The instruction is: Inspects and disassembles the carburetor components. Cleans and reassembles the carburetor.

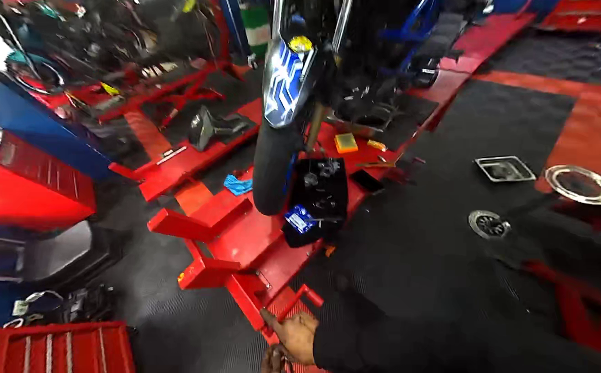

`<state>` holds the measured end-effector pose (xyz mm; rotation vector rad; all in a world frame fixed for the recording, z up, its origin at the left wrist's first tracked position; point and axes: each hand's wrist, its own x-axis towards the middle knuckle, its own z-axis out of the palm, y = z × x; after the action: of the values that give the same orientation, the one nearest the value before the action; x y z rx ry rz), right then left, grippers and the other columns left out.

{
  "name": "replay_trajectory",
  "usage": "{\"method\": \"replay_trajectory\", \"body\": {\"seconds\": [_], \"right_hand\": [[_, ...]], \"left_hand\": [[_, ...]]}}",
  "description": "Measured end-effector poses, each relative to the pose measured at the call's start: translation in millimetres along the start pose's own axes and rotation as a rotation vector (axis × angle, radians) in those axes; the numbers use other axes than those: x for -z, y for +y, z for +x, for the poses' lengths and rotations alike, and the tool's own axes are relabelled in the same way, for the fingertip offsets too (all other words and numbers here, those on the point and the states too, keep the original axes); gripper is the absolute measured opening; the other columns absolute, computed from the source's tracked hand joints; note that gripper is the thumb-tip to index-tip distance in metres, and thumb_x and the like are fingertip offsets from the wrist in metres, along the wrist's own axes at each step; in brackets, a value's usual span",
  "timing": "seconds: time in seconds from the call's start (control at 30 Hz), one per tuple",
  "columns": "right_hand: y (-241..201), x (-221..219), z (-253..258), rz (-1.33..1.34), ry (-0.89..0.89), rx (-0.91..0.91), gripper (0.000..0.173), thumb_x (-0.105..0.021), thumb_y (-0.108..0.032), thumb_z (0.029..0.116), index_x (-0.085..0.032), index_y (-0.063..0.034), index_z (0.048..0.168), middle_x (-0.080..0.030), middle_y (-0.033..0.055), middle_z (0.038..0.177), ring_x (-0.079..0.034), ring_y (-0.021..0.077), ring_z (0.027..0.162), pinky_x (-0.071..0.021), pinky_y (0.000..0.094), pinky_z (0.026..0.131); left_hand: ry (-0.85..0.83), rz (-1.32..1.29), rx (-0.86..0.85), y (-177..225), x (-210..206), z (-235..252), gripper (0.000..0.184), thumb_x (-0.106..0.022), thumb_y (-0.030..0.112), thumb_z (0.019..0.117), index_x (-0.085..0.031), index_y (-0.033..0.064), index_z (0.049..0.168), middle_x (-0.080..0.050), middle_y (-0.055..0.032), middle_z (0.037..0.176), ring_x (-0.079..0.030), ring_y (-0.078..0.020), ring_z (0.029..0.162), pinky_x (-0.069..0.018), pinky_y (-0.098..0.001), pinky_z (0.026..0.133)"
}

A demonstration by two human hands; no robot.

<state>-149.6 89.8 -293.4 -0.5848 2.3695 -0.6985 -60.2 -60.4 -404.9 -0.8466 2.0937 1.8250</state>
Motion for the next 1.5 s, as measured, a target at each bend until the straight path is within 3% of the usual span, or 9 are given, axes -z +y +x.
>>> {"method": "replay_trajectory", "body": {"seconds": [0.47, 0.67, 0.8, 0.9, 1.1, 1.17, 1.27, 1.37, 1.5], "right_hand": [[24.8, 9.2, 2.7, -0.026, -0.118, 0.125, 0.099, -0.066, -0.029, 0.0971, 0.004, -0.0225, 0.166, -0.071, 0.0203, 0.099, -0.071, 0.0426, 0.088, -0.0546, 0.0638, 0.082], [26.9, 29.5, -16.5, -0.032, -0.087, 0.144, 0.096, -0.062, -0.033, 0.0996, 0.005, -0.0182, 0.166, -0.069, 0.0215, 0.107, -0.070, 0.0417, 0.085, -0.0554, 0.0616, 0.081], [36.9, 59.2, -66.9, 0.258, 0.060, 0.315, 0.057, -0.060, -0.039, 0.1030, -0.045, -0.0119, 0.151, -0.073, 0.0159, 0.103, -0.072, 0.0344, 0.087, -0.0568, 0.0577, 0.083], [68.8, 81.0, -88.8, 0.605, 0.184, 0.275, 0.031, -0.062, -0.030, 0.1029, -0.066, -0.0031, 0.117, -0.072, 0.0125, 0.096, -0.072, 0.0247, 0.082, -0.0595, 0.0477, 0.082], [182.8, 141.8, -140.5, 1.128, 0.391, -0.058, 0.021, -0.067, -0.022, 0.0995, -0.066, -0.0046, 0.111, -0.074, 0.0076, 0.092, -0.073, 0.0196, 0.072, -0.0645, 0.0390, 0.067], [225.8, 147.5, -149.4, 1.211, 0.577, -0.161, 0.022, -0.065, -0.021, 0.1007, -0.065, -0.0024, 0.111, -0.072, 0.0095, 0.088, -0.071, 0.0212, 0.068, -0.0628, 0.0393, 0.064], [287.9, 171.6, -165.1, 1.214, 0.787, -0.327, 0.022, -0.064, -0.021, 0.1005, -0.065, -0.0008, 0.110, -0.069, 0.0101, 0.082, -0.066, 0.0212, 0.062, -0.0596, 0.0377, 0.058], [342.5, 207.8, -187.7, 1.101, 0.847, -0.323, 0.016, -0.067, -0.011, 0.0965, -0.066, 0.0008, 0.107, -0.071, 0.0111, 0.082, -0.068, 0.0219, 0.064, -0.0613, 0.0384, 0.060], [394.0, 264.6, -219.5, 0.926, 0.857, -0.365, 0.018, -0.071, 0.001, 0.0912, -0.066, 0.0025, 0.108, -0.075, 0.0111, 0.090, -0.074, 0.0223, 0.074, -0.0651, 0.0399, 0.072]], "left_hand": [[0.307, -0.175, -0.032, -2.4, -10.7, -35.9, 0.028, -0.041, 0.009, 0.1084, -0.056, -0.0079, 0.125, -0.072, -0.0186, 0.110, -0.071, -0.0249, 0.098, -0.0594, -0.0411, 0.084], [0.494, -0.111, -0.162, 16.5, -16.1, -54.9, 0.034, -0.045, 0.011, 0.1074, -0.052, -0.0119, 0.131, -0.063, -0.0135, 0.095, -0.064, -0.0110, 0.079, -0.0570, -0.0288, 0.077], [0.323, 0.168, -0.619, 78.9, -34.4, -88.3, 0.032, -0.065, 0.005, 0.0964, -0.063, -0.0133, 0.123, -0.073, -0.0146, 0.102, -0.071, -0.0104, 0.090, -0.0600, -0.0299, 0.088], [0.097, 0.412, -0.888, 148.9, -77.5, -87.8, 0.050, -0.068, 0.002, 0.0889, -0.053, -0.0194, 0.132, -0.074, -0.0154, 0.093, -0.072, -0.0109, 0.082, -0.0609, -0.0307, 0.084], [-0.583, 0.788, -1.178, 247.5, -193.2, -12.6, 0.044, -0.070, 0.029, 0.0961, -0.065, 0.0130, 0.137, -0.077, 0.0006, 0.096, -0.073, -0.0146, 0.085, -0.0613, -0.0398, 0.083], [-0.791, 0.702, -1.056, 281.6, -248.4, 34.7, 0.043, -0.073, 0.036, 0.0951, -0.068, 0.0143, 0.132, -0.076, 0.0004, 0.106, -0.073, -0.0118, 0.097, -0.0603, -0.0396, 0.093], [-0.605, 0.656, -0.776, 348.1, -346.4, 120.4, 0.037, -0.068, 0.034, 0.0985, -0.070, 0.0112, 0.128, -0.073, -0.0056, 0.119, -0.070, -0.0183, 0.109, -0.0572, -0.0453, 0.099], [-0.342, 0.669, -0.643, 384.9, -444.4, 238.0, 0.070, -0.076, 0.047, 0.0889, -0.056, 0.0074, 0.143, -0.058, -0.0195, 0.141, -0.059, -0.0374, 0.127, -0.0470, -0.0628, 0.107], [-0.275, 0.809, -0.393, 387.6, -539.2, 340.8, 0.113, -0.083, 0.066, 0.0708, -0.042, -0.0018, 0.151, -0.046, -0.0305, 0.149, -0.047, -0.0479, 0.136, -0.0402, -0.0671, 0.109]]}}
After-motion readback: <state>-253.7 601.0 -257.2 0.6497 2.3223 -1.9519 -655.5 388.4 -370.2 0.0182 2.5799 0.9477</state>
